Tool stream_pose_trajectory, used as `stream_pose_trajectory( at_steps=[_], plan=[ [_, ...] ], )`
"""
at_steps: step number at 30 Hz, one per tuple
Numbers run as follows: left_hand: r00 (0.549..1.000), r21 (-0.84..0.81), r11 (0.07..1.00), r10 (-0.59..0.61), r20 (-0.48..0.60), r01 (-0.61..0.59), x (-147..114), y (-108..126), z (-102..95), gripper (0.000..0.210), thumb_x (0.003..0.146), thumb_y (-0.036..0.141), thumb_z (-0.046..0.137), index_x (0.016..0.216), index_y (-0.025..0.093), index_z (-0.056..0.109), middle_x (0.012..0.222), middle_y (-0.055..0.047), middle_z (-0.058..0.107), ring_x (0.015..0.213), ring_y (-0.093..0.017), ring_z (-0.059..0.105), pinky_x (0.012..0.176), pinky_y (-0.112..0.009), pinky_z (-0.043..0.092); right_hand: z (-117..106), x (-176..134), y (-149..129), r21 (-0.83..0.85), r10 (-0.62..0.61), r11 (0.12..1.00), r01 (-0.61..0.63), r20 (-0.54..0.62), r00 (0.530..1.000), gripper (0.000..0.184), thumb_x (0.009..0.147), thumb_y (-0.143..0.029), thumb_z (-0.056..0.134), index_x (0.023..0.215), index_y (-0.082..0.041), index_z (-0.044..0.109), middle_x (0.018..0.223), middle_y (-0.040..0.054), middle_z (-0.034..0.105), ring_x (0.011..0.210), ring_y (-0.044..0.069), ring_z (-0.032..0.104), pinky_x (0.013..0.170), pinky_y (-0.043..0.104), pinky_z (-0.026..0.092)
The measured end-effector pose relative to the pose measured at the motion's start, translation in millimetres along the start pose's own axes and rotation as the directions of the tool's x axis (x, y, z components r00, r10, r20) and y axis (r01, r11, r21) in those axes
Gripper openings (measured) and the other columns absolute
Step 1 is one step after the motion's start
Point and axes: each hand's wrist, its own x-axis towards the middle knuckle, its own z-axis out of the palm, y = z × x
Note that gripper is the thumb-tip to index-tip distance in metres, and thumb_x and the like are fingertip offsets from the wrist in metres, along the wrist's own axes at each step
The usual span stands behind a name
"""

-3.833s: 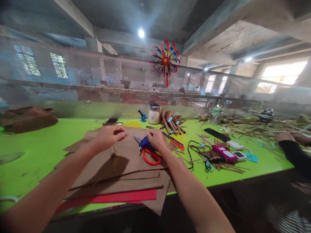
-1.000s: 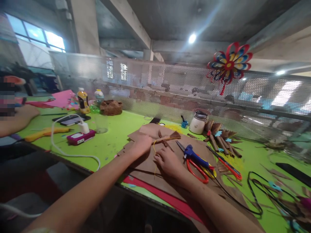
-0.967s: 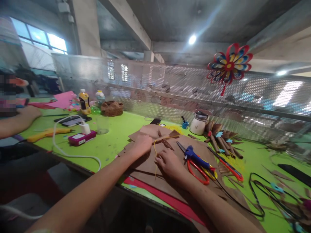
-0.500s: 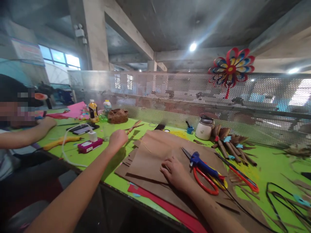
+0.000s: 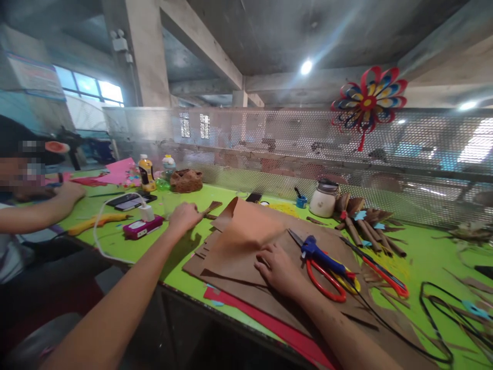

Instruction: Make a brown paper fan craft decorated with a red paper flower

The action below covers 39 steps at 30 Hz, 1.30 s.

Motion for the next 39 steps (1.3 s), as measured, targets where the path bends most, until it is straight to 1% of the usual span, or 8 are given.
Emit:
stream_pose_trajectory(
  at_steps=[4, 8, 12, 19, 24, 27, 33, 39],
  plan=[
    [0.989, -0.072, 0.991, -0.115, -0.093, 0.109, -2.1, 49.5, -5.0, 0.02, 0.075, 0.028, 0.046, 0.081, 0.019, 0.063, 0.086, -0.008, 0.067, 0.084, -0.021, 0.061, 0.068, -0.028, 0.044, -5.4, 3.2, -12.0, 0.016, 0.002, 1.0, -0.002, 0.02, 1.0, 0.046, 0.08, -0.041, 0.053, 0.12, -0.018, 0.051, 0.119, 0.0122, 0.051, 0.106, 0.023, 0.049, 0.091, 0.036, 0.038],
    [0.998, -0.199, 0.978, -0.07, 0.002, 0.069, -18.2, 72.4, -0.3, 0.022, 0.074, 0.027, 0.049, 0.09, 0.019, 0.061, 0.085, -0.006, 0.067, 0.08, -0.019, 0.061, 0.068, -0.027, 0.044, -11.2, 11.4, -30.1, -0.023, -0.061, 0.998, 0.065, 0.137, 0.989, 0.071, 0.073, -0.053, 0.057, 0.133, -0.022, 0.038, 0.135, 0.013, 0.038, 0.117, 0.028, 0.041, 0.095, 0.041, 0.034],
    [0.994, -0.293, 0.953, -0.057, 0.088, 0.081, -53.2, 60.0, 13.2, 0.027, 0.075, 0.029, 0.05, 0.097, 0.015, 0.057, 0.09, -0.009, 0.066, 0.079, -0.018, 0.06, 0.069, -0.026, 0.046, -14.5, 24.2, -42.3, -0.078, -0.117, 0.986, 0.147, 0.302, 0.946, 0.073, 0.069, -0.055, 0.059, 0.131, -0.022, 0.042, 0.126, 0.0135, 0.048, 0.108, 0.03, 0.047, 0.088, 0.04, 0.038],
    [0.999, -0.424, 0.905, -0.036, -0.008, 0.029, -109.0, 26.4, 16.3, 0.032, 0.076, 0.025, 0.049, 0.105, 0.014, 0.054, 0.108, -0.011, 0.058, 0.094, -0.019, 0.058, 0.085, -0.034, 0.045, -9.1, 42.6, -54.3, -0.203, -0.064, 0.966, 0.159, 0.411, 0.909, 0.049, 0.061, -0.02, 0.063, 0.11, -0.02, 0.056, 0.089, 0.0088, 0.064, 0.073, 0.023, 0.058, 0.058, 0.028, 0.037],
    [0.993, -0.571, 0.814, -0.122, 0.008, 0.105, -110.1, 11.2, 18.2, 0.03, 0.076, 0.019, 0.043, 0.104, 0.015, 0.054, 0.105, -0.009, 0.06, 0.095, -0.017, 0.059, 0.084, -0.034, 0.047, -10.4, 46.1, -56.4, -0.301, 0.046, 0.952, 0.062, 0.339, 0.94, 0.021, 0.071, -0.012, 0.05, 0.086, -0.019, 0.063, 0.081, 0.0087, 0.067, 0.067, 0.019, 0.058, 0.056, 0.026, 0.035],
    [0.994, -0.606, 0.79, -0.105, 0.011, 0.09, -114.5, 8.4, 20.8, 0.033, 0.075, 0.014, 0.039, 0.105, 0.015, 0.053, 0.103, -0.008, 0.061, 0.096, -0.017, 0.058, 0.084, -0.033, 0.047, -19.4, 47.7, -47.5, -0.251, 0.144, 0.964, -0.088, 0.211, 0.967, 0.02, 0.081, -0.021, 0.046, 0.074, -0.017, 0.064, 0.075, 0.0081, 0.067, 0.063, 0.017, 0.057, 0.055, 0.025, 0.035],
    [0.979, -0.332, 0.93, 0.193, 0.07, -0.16, -141.1, 12.5, -0.1, 0.045, 0.067, 0.008, 0.043, 0.109, 0.017, 0.055, 0.11, -0.007, 0.054, 0.105, -0.019, 0.052, 0.095, -0.036, 0.041, -24.9, 45.8, -28.0, -0.074, 0.204, 0.977, -0.198, 0.074, 0.976, 0.033, 0.084, -0.033, 0.043, 0.069, -0.014, 0.065, 0.063, 0.0033, 0.063, 0.058, 0.015, 0.054, 0.052, 0.024, 0.036],
    [0.909, -0.239, 0.924, 0.351, 0.224, -0.298, -144.0, 9.3, -12.4, 0.057, 0.067, 0.009, 0.049, 0.123, 0.021, 0.049, 0.129, -0.007, 0.043, 0.12, -0.021, 0.041, 0.103, -0.035, 0.033, -20.7, 38.5, -30.3, -0.13, 0.241, 0.964, -0.233, 0.044, 0.97, 0.035, 0.086, -0.034, 0.042, 0.071, -0.013, 0.065, 0.068, 0.0066, 0.065, 0.061, 0.016, 0.055, 0.055, 0.024, 0.036]
  ],
)
